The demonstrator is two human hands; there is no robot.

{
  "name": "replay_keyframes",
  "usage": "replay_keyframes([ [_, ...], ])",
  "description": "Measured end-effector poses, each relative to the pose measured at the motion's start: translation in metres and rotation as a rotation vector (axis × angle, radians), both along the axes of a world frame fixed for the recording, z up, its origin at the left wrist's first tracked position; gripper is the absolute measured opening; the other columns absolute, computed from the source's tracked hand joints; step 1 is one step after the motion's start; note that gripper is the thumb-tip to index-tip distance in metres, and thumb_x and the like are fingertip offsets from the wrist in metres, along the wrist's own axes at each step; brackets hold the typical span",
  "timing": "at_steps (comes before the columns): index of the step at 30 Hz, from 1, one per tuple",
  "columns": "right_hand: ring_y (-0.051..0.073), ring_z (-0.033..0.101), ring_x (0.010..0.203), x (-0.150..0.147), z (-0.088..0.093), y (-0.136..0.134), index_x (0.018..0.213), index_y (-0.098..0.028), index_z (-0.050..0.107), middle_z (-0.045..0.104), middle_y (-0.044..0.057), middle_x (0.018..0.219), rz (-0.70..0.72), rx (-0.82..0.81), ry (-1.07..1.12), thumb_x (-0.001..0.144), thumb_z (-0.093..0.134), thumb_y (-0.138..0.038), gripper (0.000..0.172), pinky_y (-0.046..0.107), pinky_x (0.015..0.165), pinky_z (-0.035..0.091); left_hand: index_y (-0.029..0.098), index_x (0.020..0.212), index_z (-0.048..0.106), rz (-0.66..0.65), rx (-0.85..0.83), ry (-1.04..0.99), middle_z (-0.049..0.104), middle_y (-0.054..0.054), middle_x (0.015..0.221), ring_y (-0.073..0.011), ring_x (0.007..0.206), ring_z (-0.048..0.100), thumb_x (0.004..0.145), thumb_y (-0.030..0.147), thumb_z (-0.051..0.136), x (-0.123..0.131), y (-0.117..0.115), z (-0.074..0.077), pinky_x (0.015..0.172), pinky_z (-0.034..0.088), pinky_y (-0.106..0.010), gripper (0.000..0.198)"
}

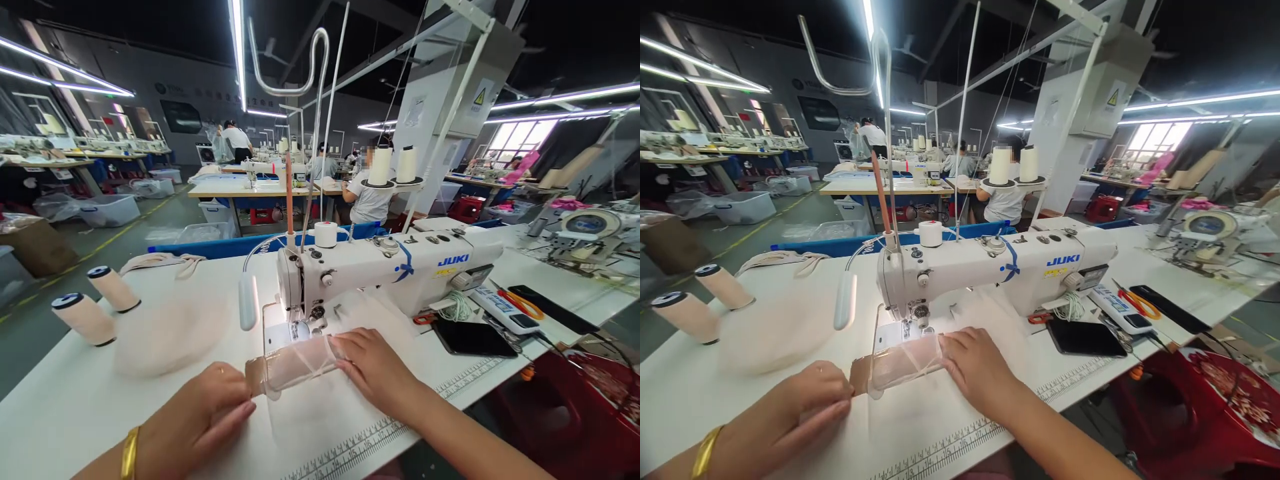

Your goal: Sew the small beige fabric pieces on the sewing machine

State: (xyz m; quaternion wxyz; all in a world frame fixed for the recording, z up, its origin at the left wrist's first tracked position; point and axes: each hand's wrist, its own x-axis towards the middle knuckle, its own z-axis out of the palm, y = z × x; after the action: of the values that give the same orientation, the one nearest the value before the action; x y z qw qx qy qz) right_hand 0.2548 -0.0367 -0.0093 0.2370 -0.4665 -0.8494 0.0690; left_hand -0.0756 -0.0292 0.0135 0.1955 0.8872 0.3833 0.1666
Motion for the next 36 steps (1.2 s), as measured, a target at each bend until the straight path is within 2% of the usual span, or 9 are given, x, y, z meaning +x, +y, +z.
replay_keyframes([
  [3,0.029,0.064,0.113,-0.012,0.011,0.009,0.128,-0.021,0.066,0.073,0.010,0.126,0.072,-0.018,0.022,0.107,0.059,-0.027,0.023,0.045,0.097,0.048,0.026,0.087,0.068,0.214,-0.062,-0.033,0.071,-0.003,0.090,-0.0222,0.082,0.064,0.104,0.054,0.040,0.004,0.011,0.004,0.075,0.049,-0.032,0.043],
  [7,0.028,0.062,0.099,-0.042,0.013,0.018,0.104,-0.020,0.068,0.073,0.009,0.104,0.040,-0.058,-0.160,0.102,0.065,-0.023,0.005,0.041,0.085,0.048,0.023,0.083,0.058,0.410,-0.098,0.027,0.065,-0.007,0.088,-0.0279,0.083,0.059,0.087,0.059,0.059,0.040,0.030,-0.002,0.073,0.046,-0.037,0.036],
  [8,0.028,0.062,0.097,-0.048,0.012,0.018,0.100,-0.020,0.067,0.071,0.008,0.102,0.044,-0.068,-0.202,0.099,0.068,-0.021,0.002,0.040,0.084,0.047,0.023,0.078,0.054,0.409,-0.123,0.035,0.063,-0.007,0.087,-0.0287,0.085,0.057,0.083,0.053,0.063,0.049,0.034,-0.003,0.074,0.045,-0.038,0.031],
  [11,0.027,0.062,0.099,-0.054,0.010,0.010,0.100,-0.021,0.065,0.070,0.007,0.106,0.143,-0.119,-0.180,0.090,0.082,-0.025,0.021,0.038,0.085,0.048,0.023,0.068,0.049,0.343,-0.207,0.003,0.060,-0.006,0.086,-0.0270,0.086,0.056,0.075,0.036,0.065,0.062,0.041,-0.006,0.076,0.044,-0.037,0.021],
  [15,0.029,0.061,0.104,-0.051,0.019,0.011,0.113,-0.021,0.064,0.068,0.007,0.112,0.152,-0.204,-0.029,0.085,0.090,-0.036,0.041,0.039,0.089,0.048,0.024,0.067,0.047,0.230,-0.410,-0.092,0.057,0.001,0.071,-0.0192,0.070,0.055,0.072,0.033,0.063,0.058,0.042,-0.004,0.063,0.042,-0.030,0.019],
  [23,0.016,0.054,0.070,-0.054,0.006,0.048,0.091,-0.024,0.058,0.059,-0.005,0.075,0.126,-0.849,0.534,0.090,0.074,-0.035,0.019,0.026,0.062,0.036,0.024,0.094,0.049,0.266,-0.701,-0.379,0.053,0.009,0.065,-0.0114,0.053,0.045,0.071,0.038,0.060,0.054,0.041,-0.008,0.052,0.042,-0.025,0.030],
  [27,0.015,0.048,0.067,-0.053,-0.002,0.043,0.086,-0.023,0.056,0.052,-0.005,0.070,0.117,-0.803,0.637,0.091,0.070,-0.038,0.021,0.026,0.061,0.032,0.019,0.094,0.060,0.264,-0.876,-0.473,0.048,0.009,0.062,-0.0105,0.054,0.043,0.067,0.041,0.071,0.054,0.038,-0.007,0.056,0.045,-0.026,0.036],
  [31,0.014,0.047,0.070,-0.057,0.001,0.036,0.084,-0.023,0.054,0.053,-0.005,0.076,0.132,-0.779,0.653,0.087,0.069,-0.031,0.018,0.026,0.063,0.035,0.019,0.074,0.061,0.255,-0.822,-0.449,0.052,0.004,0.065,-0.0139,0.062,0.051,0.076,0.051,0.068,0.057,0.033,-0.003,0.060,0.045,-0.027,0.033],
  [36,0.015,0.050,0.073,-0.060,0.004,0.031,0.092,-0.023,0.058,0.058,-0.003,0.084,0.126,-0.759,0.675,0.085,0.068,-0.030,0.013,0.026,0.064,0.038,0.019,0.077,0.064,0.280,-0.781,-0.458,0.054,0.003,0.068,-0.0155,0.064,0.051,0.078,0.050,0.064,0.059,0.029,-0.005,0.059,0.045,-0.027,0.031],
])
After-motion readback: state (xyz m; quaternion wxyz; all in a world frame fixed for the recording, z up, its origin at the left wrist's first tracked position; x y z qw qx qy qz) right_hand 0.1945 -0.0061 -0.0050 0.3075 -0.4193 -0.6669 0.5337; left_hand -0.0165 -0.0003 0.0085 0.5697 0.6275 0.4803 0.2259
